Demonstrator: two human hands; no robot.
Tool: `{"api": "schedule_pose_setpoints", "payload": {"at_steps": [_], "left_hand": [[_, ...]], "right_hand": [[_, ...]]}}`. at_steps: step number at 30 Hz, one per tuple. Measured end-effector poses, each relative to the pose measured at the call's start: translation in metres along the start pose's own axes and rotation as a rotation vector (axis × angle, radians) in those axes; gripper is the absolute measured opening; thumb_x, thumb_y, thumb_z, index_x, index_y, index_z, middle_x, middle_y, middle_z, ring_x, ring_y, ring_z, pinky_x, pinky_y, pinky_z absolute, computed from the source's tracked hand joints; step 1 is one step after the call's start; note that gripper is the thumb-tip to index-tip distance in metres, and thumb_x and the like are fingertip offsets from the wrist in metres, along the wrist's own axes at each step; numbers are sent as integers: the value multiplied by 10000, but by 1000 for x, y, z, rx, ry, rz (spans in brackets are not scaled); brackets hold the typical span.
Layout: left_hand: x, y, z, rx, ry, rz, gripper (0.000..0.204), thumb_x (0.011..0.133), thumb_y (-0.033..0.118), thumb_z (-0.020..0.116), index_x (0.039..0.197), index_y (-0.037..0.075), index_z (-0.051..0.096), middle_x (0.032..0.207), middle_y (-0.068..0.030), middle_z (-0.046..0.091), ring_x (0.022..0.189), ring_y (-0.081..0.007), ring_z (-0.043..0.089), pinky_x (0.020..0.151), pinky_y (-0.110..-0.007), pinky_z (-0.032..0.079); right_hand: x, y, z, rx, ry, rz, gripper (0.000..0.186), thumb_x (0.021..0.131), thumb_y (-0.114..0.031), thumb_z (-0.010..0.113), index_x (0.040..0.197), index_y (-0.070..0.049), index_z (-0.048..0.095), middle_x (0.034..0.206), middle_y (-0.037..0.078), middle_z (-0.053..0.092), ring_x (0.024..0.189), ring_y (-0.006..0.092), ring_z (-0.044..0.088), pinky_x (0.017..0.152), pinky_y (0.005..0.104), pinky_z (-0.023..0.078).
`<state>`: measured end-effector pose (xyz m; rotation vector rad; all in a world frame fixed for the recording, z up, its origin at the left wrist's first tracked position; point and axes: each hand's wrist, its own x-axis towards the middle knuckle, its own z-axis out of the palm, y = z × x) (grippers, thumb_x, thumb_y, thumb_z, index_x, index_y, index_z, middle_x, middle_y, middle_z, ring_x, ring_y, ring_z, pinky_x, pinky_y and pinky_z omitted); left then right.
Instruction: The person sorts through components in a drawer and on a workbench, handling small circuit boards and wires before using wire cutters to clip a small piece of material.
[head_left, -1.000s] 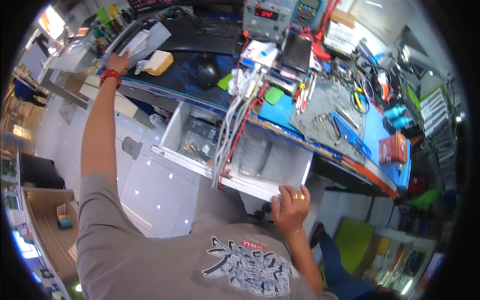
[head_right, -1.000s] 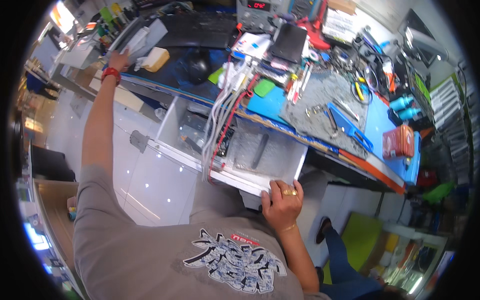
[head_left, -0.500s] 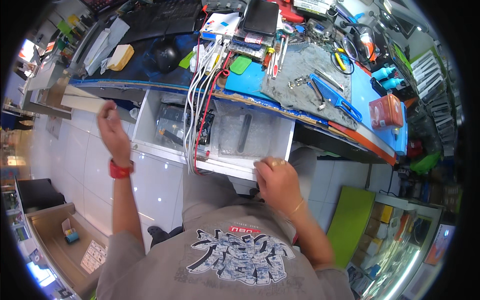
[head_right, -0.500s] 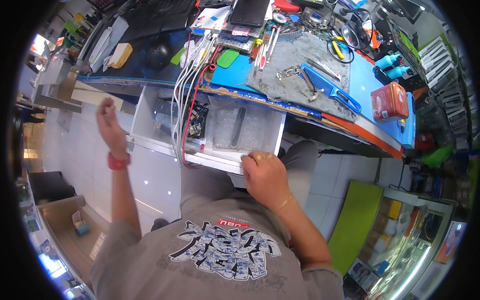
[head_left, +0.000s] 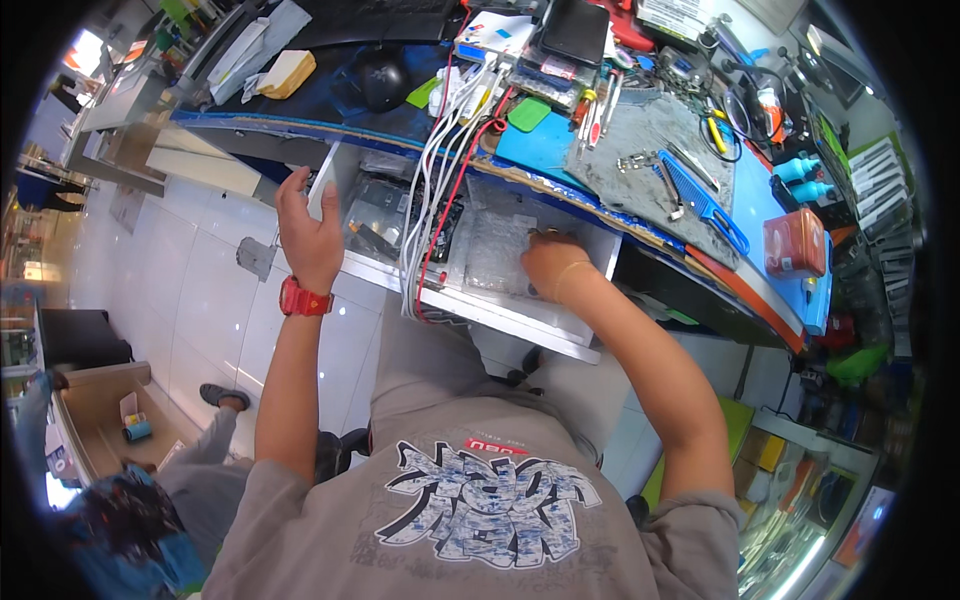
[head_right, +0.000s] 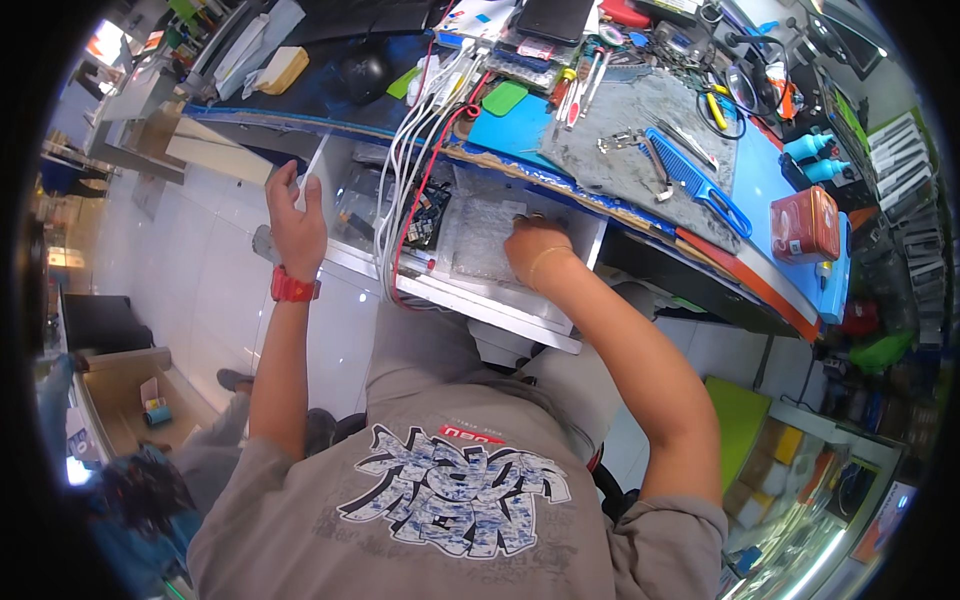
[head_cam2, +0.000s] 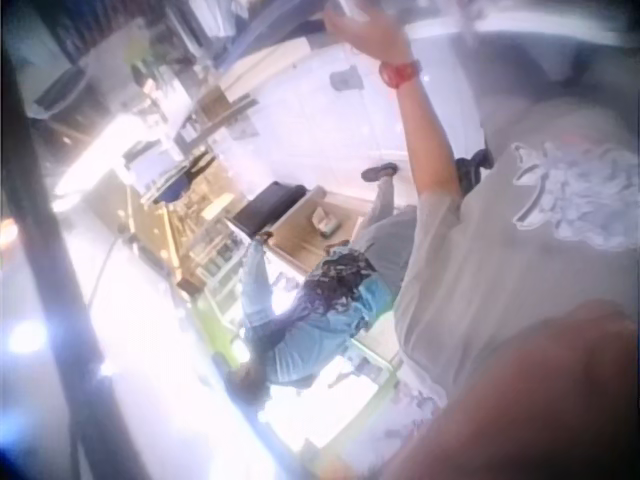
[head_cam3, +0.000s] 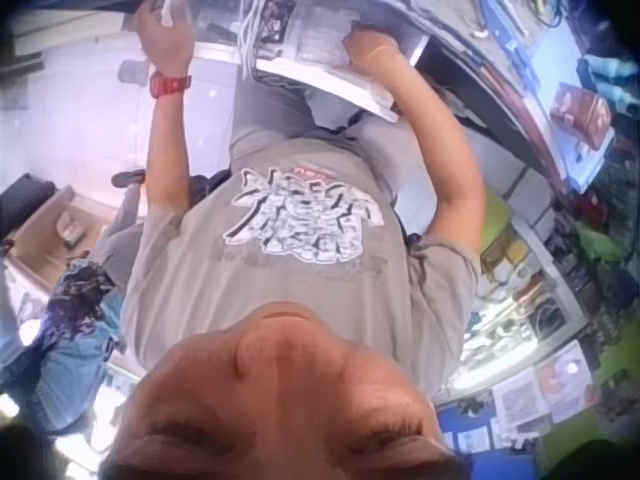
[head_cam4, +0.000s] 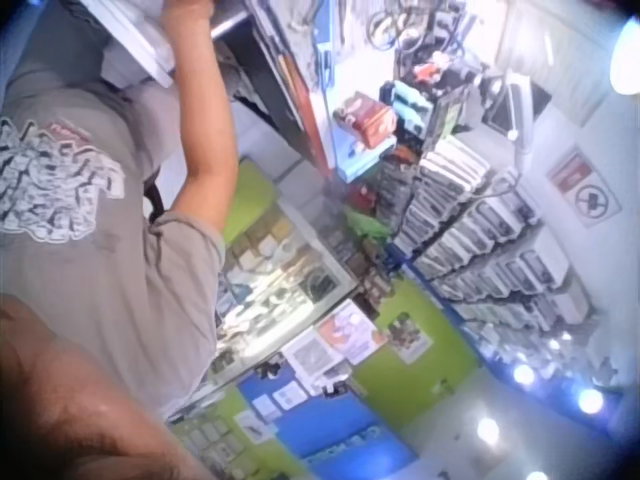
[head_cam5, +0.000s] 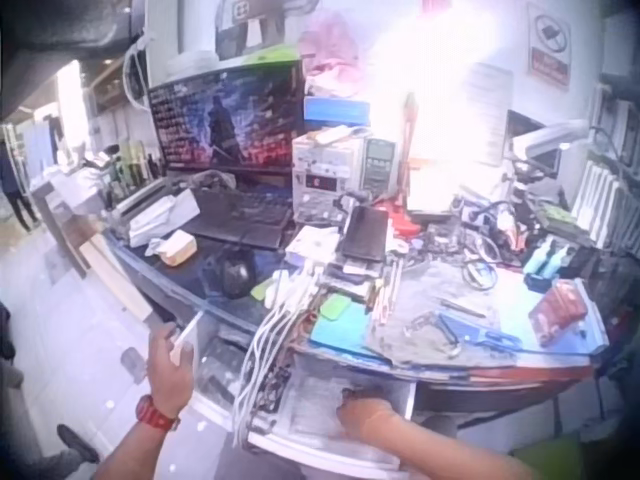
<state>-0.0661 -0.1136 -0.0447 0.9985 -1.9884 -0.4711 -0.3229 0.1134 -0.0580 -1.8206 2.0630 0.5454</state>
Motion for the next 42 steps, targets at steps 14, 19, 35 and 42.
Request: {"api": "schedule_pose_setpoints", "payload": {"at_steps": [14,19,35,42], "left_hand": [[0,2,1,55,38,3,514,1053,410,638,1352,-5,591,1335,-199,600,1212,-364,617,1033,-444,495],[0,4,-1,79,19,-16,530,1048,424,642,1353,-6,591,1323,-197,604,1198,-360,619,1023,-444,500],[-1,3,0,75,34,2,539,1047,445,638,1350,2,590,1316,-190,606,1187,-352,623,1010,-443,505],[-1,2,1,90,38,5,550,1048,465,630,1347,6,592,1313,-189,607,1190,-356,626,1000,-444,513]], "right_hand": [[90,-13,-12,536,400,440,554,963,-235,618,1470,-22,553,1513,286,537,1430,432,504,1180,499,417],[125,6,3,635,239,461,613,998,-310,575,1546,-52,482,1644,222,403,1503,387,424,1216,485,378],[11,14,6,1740,-49,322,296,1013,-61,650,1252,81,548,1079,154,637,877,276,730,765,399,649],[7,14,3,1780,-37,334,312,1008,-60,661,1251,83,525,1070,148,627,898,281,722,784,424,654]]}}
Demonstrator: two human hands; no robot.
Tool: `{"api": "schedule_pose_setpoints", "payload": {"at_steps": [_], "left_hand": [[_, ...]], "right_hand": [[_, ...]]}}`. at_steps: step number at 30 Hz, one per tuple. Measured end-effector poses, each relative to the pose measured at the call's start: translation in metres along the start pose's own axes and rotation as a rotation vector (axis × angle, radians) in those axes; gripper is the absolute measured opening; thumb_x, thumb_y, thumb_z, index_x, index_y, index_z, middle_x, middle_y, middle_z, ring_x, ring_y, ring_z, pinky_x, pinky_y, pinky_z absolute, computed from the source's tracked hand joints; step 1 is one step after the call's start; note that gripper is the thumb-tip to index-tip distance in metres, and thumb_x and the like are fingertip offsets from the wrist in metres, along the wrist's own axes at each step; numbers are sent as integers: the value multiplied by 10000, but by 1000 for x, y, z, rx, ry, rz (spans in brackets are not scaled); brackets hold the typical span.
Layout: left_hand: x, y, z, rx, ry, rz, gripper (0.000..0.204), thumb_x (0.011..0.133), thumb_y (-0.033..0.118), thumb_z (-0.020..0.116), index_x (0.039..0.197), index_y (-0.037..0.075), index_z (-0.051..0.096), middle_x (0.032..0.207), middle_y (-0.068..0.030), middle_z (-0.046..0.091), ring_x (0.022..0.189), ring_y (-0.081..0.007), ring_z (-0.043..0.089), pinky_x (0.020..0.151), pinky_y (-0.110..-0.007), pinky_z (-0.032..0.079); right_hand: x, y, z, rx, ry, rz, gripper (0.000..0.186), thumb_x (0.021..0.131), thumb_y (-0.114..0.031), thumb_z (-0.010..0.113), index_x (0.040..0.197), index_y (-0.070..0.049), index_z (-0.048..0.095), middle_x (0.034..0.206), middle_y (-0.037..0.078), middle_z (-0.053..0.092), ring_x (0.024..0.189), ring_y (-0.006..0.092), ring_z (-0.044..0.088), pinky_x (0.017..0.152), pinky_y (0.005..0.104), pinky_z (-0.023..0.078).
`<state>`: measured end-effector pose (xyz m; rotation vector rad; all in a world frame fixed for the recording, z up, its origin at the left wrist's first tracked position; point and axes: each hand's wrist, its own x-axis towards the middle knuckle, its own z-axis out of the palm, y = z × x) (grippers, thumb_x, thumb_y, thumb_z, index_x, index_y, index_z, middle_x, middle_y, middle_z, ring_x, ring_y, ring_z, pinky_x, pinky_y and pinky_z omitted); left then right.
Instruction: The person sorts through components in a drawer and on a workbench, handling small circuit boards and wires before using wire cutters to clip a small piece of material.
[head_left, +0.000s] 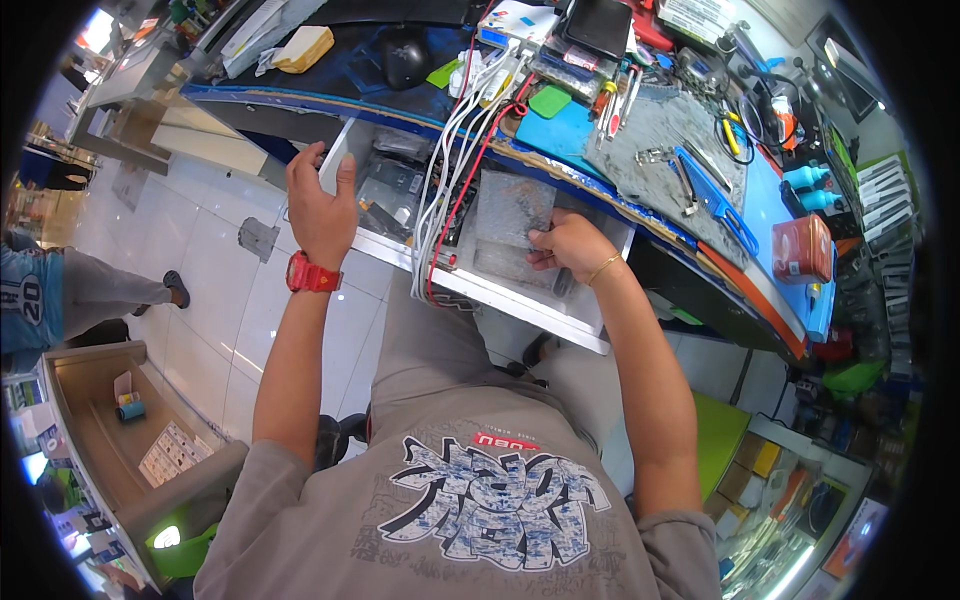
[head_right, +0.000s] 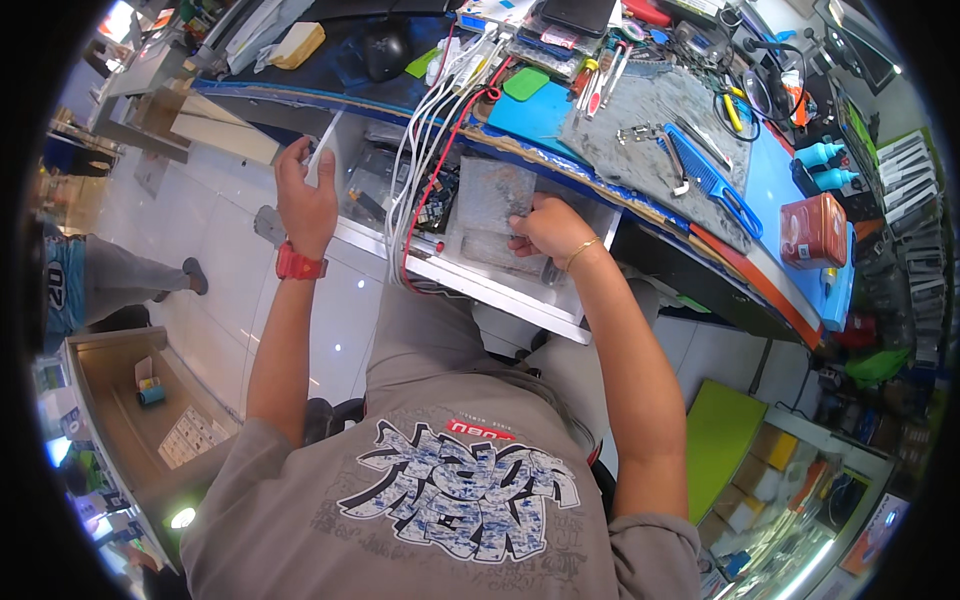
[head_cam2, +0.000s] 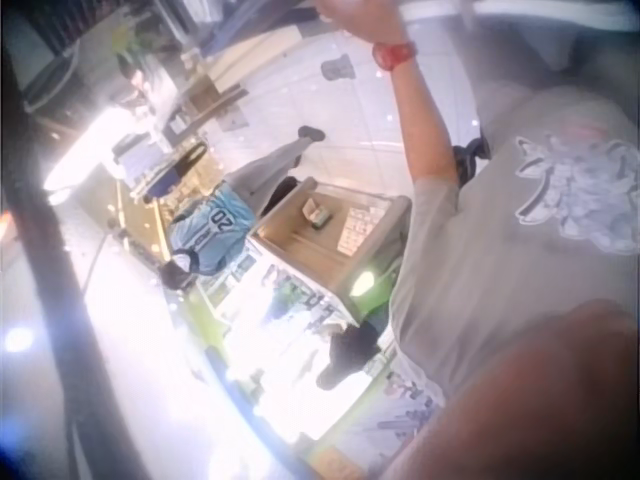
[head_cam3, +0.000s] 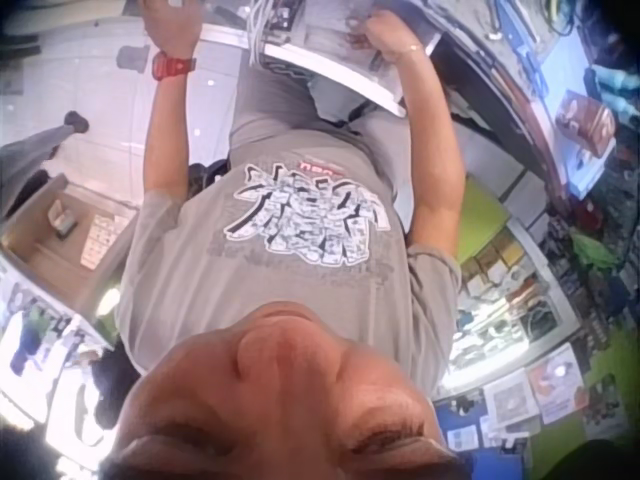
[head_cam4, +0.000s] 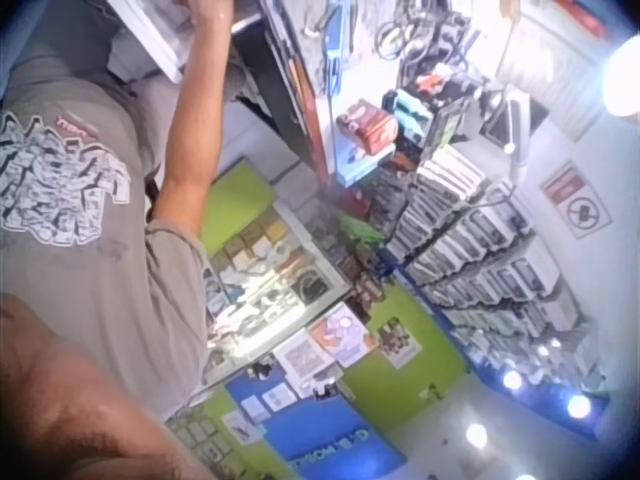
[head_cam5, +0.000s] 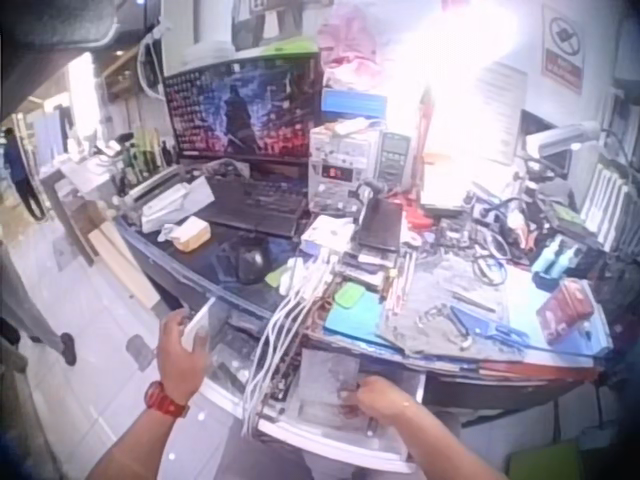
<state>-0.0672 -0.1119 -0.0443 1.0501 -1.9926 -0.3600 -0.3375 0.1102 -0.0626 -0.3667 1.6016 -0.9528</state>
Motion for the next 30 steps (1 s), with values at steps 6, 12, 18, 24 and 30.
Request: {"api": "schedule_pose_setpoints", "payload": {"at_steps": [6,12,18,24,30], "left_hand": [[0,-1,0,-5,0,7,565,1050,483,620,1347,3,590,1313,-193,606,1186,-359,630,995,-447,518],[0,-1,0,0,-5,4,570,1050,482,621,1350,-1,588,1311,-197,607,1179,-359,633,995,-449,519],[0,1,0,-14,2,5,571,1048,482,623,1354,2,590,1310,-194,608,1181,-356,633,999,-449,516],[0,-1,0,-4,-1,0,577,1048,489,621,1357,3,590,1315,-192,605,1189,-351,631,998,-446,517],[0,-1,0,-4,-6,10,577,1052,493,612,1358,4,587,1320,-190,603,1195,-348,630,1001,-443,519]], "right_hand": [[1,1,1,-25,-15,-11,299,1016,-48,636,1260,83,522,1090,150,622,912,281,719,800,429,651],[0,0,2,-16,9,0,284,1036,-25,564,1298,76,523,1121,156,619,912,276,713,816,433,645],[-2,-1,3,-23,9,9,293,1039,-14,540,1313,85,517,1131,164,616,912,268,709,824,439,644],[-3,-2,3,-22,10,-10,274,1038,-9,514,1292,92,526,1126,170,605,913,271,708,834,444,645],[-3,-2,3,-10,15,0,247,1030,-10,512,1256,86,538,1083,147,586,908,276,708,844,453,645]]}}
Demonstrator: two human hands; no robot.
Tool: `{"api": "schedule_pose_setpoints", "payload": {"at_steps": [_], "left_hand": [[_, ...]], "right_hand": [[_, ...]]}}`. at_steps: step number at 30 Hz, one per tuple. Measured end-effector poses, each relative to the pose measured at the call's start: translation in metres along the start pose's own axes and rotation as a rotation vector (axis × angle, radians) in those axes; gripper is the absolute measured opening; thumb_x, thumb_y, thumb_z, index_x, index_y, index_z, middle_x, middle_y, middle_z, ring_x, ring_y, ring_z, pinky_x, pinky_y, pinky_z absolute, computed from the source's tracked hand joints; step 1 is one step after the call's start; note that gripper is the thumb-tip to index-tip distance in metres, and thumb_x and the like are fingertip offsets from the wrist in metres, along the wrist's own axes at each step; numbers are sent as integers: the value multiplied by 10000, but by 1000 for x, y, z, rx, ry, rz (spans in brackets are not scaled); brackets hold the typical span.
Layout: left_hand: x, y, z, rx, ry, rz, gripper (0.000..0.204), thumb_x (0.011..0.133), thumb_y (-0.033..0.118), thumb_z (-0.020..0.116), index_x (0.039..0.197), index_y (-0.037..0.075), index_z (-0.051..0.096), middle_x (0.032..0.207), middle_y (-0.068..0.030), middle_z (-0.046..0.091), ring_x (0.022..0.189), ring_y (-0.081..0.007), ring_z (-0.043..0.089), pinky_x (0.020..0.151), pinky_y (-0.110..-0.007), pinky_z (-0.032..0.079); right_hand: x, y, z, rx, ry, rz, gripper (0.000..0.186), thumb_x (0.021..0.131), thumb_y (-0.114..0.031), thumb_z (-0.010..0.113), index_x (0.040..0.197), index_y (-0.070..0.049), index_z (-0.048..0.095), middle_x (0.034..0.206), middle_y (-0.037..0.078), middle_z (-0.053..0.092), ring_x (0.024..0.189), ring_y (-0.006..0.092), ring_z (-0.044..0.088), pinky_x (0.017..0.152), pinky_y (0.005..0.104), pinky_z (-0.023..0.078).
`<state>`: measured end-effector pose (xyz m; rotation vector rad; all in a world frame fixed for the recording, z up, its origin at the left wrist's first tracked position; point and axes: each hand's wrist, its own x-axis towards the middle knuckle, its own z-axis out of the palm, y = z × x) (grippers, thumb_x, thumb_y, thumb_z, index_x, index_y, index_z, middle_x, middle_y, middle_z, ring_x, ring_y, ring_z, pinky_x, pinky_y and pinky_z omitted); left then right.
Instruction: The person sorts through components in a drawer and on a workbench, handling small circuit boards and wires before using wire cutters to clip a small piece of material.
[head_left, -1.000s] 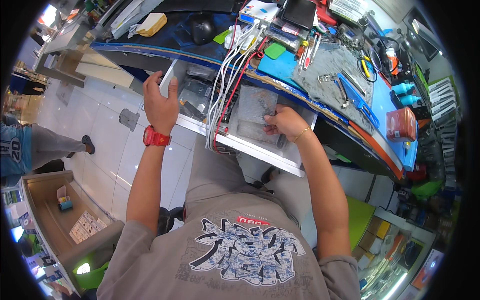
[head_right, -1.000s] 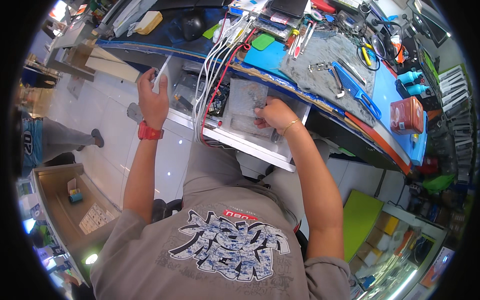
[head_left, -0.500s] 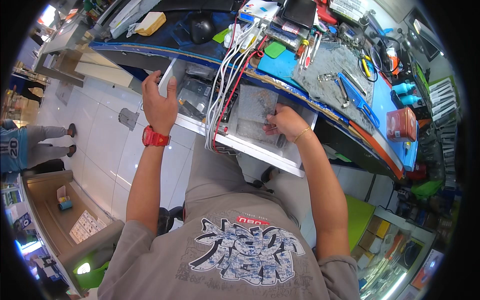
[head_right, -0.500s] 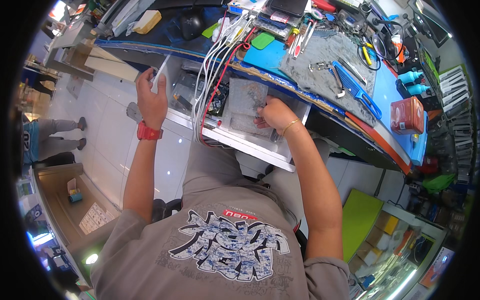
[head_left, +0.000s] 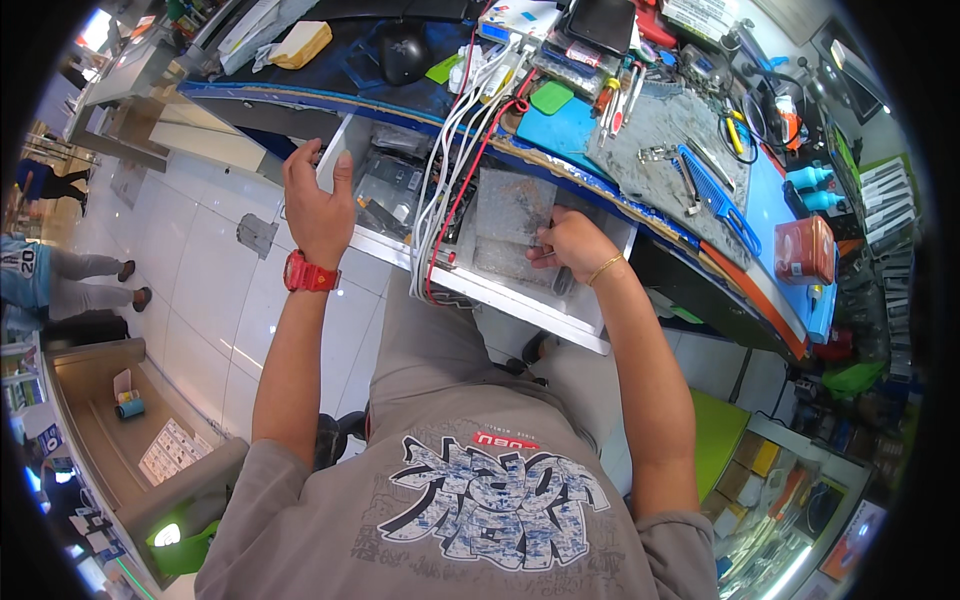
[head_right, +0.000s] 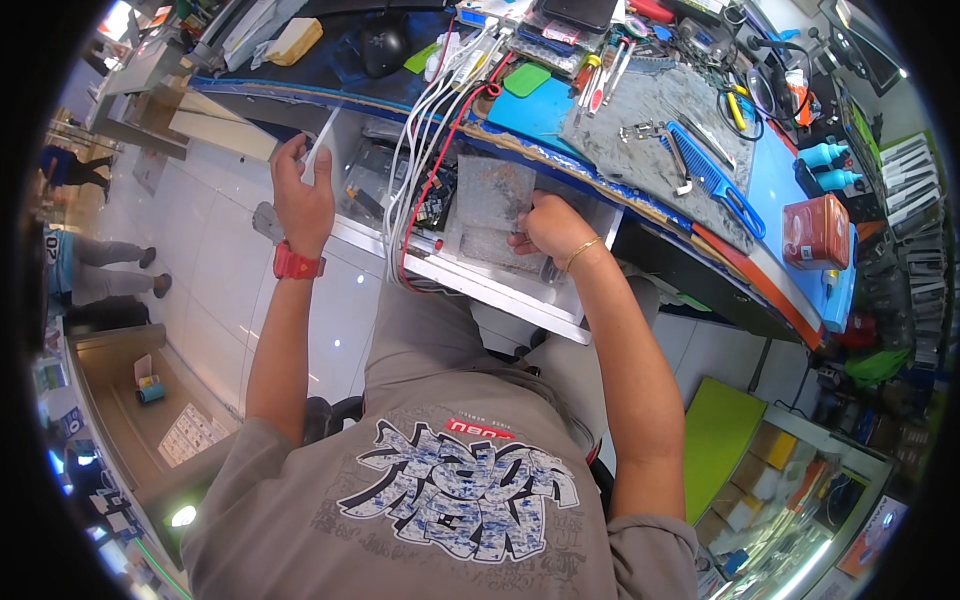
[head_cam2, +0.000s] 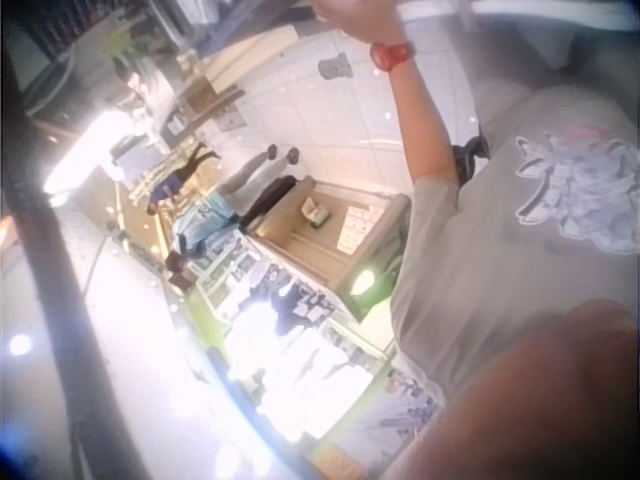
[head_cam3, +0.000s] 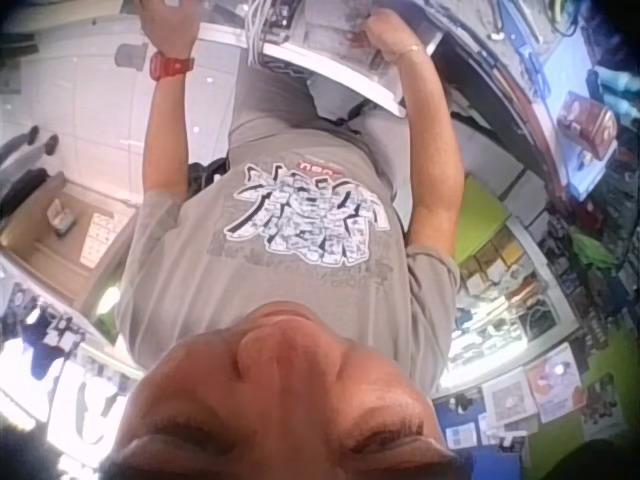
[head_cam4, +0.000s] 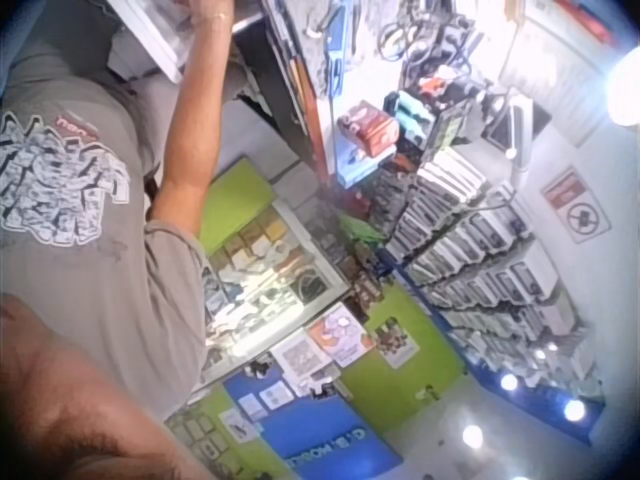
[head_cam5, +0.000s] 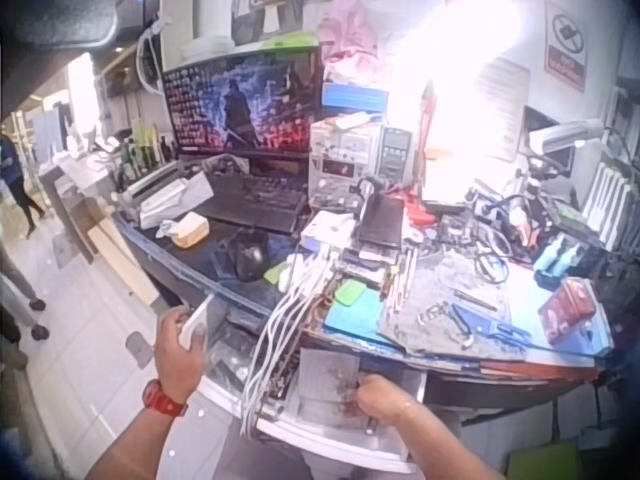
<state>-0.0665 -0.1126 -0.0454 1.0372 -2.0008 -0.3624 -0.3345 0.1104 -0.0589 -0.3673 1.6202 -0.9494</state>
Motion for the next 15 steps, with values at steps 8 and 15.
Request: {"api": "schedule_pose_setpoints", "payload": {"at_steps": [8,15], "left_hand": [[0,1,0,7,-3,-14,572,1054,486,613,1360,4,587,1325,-194,600,1202,-355,630,1010,-443,517],[-1,0,1,-3,10,2,543,1045,446,643,1348,-1,594,1317,-197,603,1187,-349,631,1002,-440,515]], "right_hand": [[-1,0,1,13,5,-15,243,1023,-13,514,1248,77,540,1069,136,576,907,278,709,838,457,645],[26,4,-4,186,84,-34,254,1024,-27,541,1259,70,535,1114,145,596,883,311,709,832,462,641]]}}
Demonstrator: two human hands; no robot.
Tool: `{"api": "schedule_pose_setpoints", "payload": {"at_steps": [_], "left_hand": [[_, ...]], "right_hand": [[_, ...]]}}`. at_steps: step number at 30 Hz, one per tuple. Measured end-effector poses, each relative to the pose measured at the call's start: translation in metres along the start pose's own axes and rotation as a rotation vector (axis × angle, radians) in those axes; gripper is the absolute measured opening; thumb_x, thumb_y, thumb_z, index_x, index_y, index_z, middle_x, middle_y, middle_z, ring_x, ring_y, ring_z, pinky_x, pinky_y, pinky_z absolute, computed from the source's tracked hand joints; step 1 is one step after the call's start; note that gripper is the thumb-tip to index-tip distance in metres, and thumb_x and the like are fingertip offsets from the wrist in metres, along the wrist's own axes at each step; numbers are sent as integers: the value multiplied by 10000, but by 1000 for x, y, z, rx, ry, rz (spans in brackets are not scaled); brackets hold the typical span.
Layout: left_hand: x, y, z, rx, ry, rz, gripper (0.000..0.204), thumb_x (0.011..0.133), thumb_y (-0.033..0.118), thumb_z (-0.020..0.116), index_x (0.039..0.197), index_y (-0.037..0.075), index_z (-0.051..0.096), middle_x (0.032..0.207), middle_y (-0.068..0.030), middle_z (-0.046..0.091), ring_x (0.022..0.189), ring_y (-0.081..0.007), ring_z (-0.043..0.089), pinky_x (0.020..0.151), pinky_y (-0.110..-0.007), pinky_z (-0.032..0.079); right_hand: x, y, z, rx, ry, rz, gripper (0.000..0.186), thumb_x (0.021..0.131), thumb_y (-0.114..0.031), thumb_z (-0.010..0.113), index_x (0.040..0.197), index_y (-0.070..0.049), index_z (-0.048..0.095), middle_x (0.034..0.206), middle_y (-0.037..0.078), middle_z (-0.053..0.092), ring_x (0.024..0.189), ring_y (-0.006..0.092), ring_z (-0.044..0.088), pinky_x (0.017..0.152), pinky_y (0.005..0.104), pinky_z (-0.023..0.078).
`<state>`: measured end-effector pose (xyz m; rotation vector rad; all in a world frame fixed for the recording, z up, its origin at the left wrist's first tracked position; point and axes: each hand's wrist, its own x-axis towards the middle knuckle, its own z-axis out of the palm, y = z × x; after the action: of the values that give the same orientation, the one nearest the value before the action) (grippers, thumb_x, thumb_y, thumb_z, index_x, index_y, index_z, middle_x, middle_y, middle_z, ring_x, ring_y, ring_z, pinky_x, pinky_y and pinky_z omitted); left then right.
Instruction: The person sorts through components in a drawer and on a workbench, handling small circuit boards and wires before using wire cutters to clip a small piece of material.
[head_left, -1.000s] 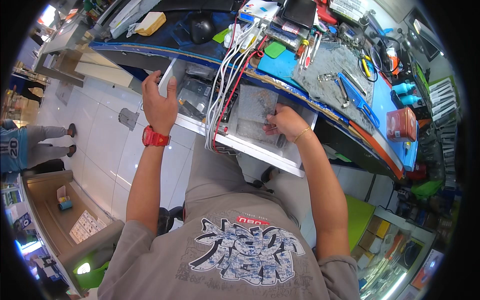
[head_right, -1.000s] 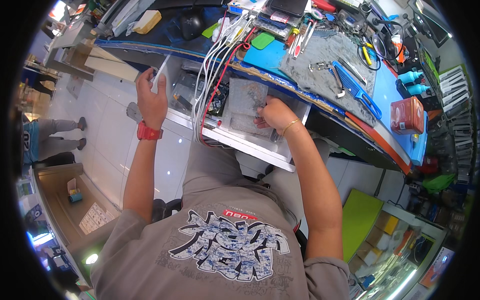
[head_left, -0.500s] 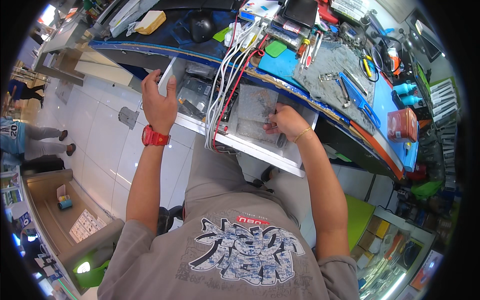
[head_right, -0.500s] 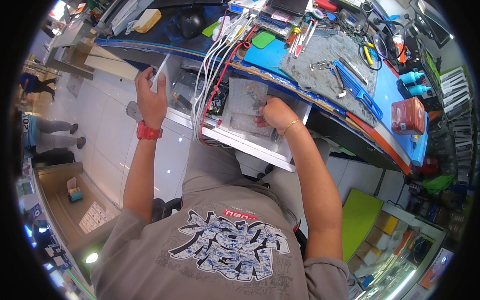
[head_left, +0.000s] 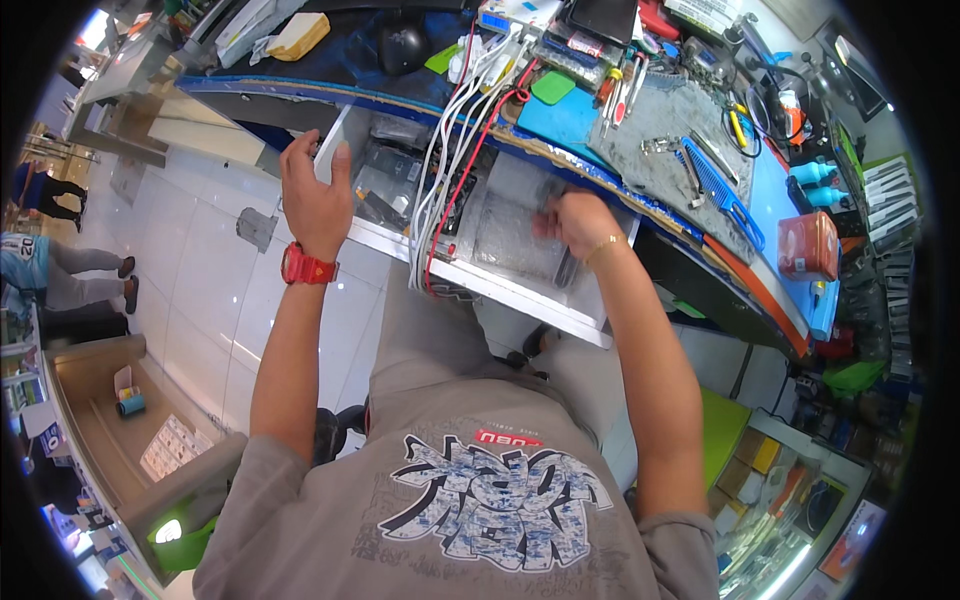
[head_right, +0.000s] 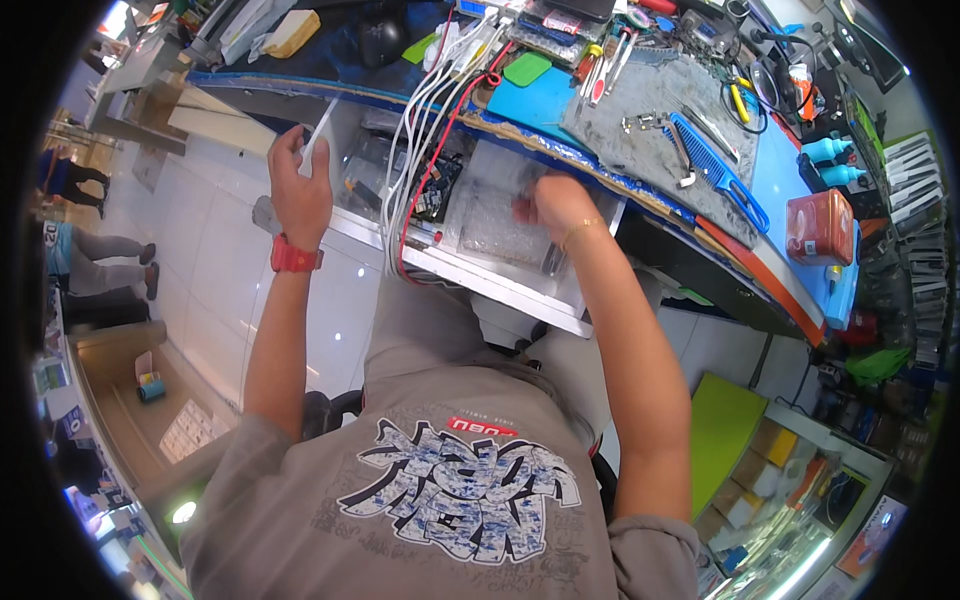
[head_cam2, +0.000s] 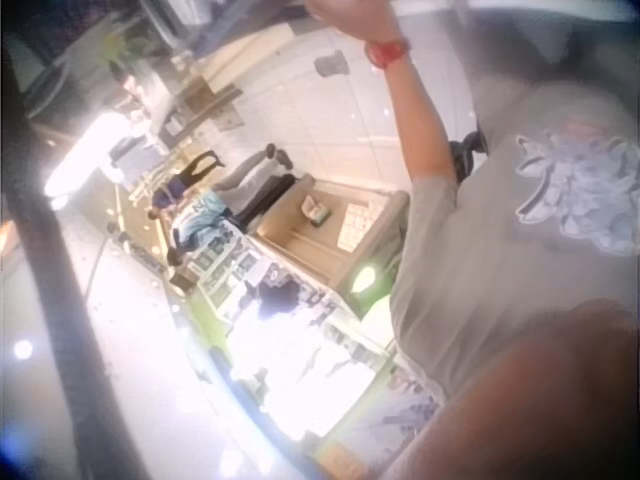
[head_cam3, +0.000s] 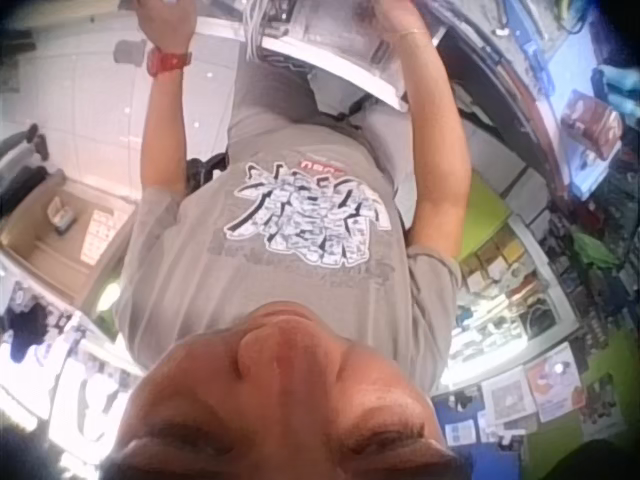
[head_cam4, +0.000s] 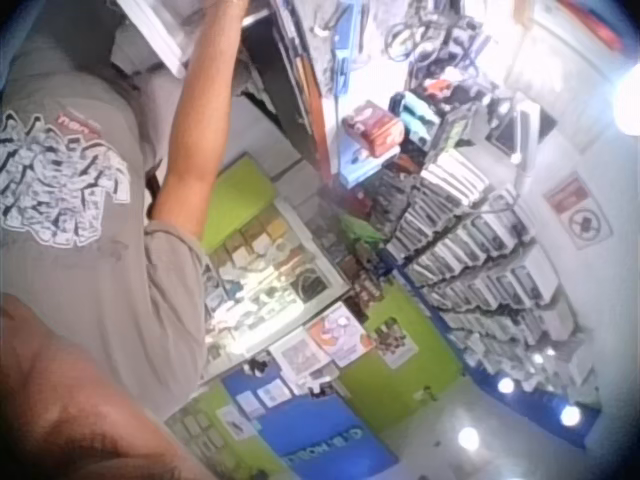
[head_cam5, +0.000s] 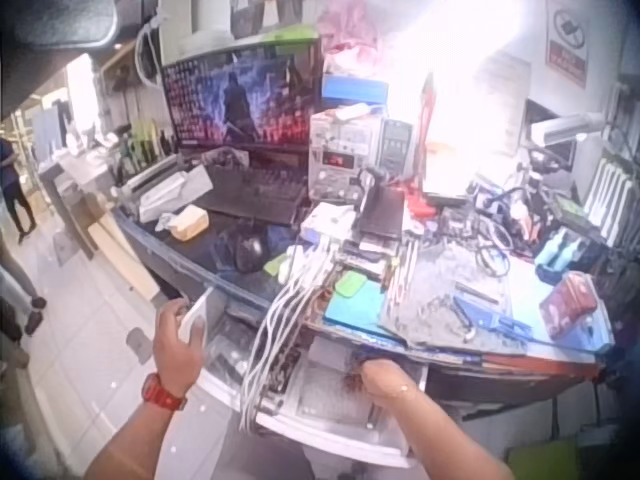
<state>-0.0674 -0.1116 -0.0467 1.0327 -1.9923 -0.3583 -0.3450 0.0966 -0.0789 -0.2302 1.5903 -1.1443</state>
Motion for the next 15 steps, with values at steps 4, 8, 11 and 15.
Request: {"api": "schedule_pose_setpoints", "payload": {"at_steps": [4,8,11,15], "left_hand": [[1,0,0,-4,-10,-1,538,1042,439,650,1347,0,593,1314,-194,604,1178,-344,631,999,-437,514],[1,1,-1,14,-11,-29,509,1049,408,652,1354,4,592,1321,-186,601,1202,-331,625,1016,-428,511],[1,2,0,9,-10,-22,539,1042,445,649,1343,2,595,1313,-191,603,1191,-347,627,1005,-438,513],[2,2,-1,7,-12,-13,540,1037,443,656,1341,1,597,1316,-194,603,1195,-358,629,1008,-448,513]], "right_hand": [[18,7,21,-288,268,-120,434,1006,-167,657,1340,67,508,1188,254,649,1038,392,699,938,447,584],[3,13,37,-981,343,-350,582,937,-254,737,1387,38,513,1309,327,638,1222,462,636,1046,490,501],[8,9,38,-1248,300,-452,527,946,-192,686,1408,0,524,1389,307,610,1285,459,601,1085,512,479],[57,7,33,-1337,638,-664,459,1002,-179,546,1443,-50,545,1524,260,528,1433,425,489,1189,511,409]]}}
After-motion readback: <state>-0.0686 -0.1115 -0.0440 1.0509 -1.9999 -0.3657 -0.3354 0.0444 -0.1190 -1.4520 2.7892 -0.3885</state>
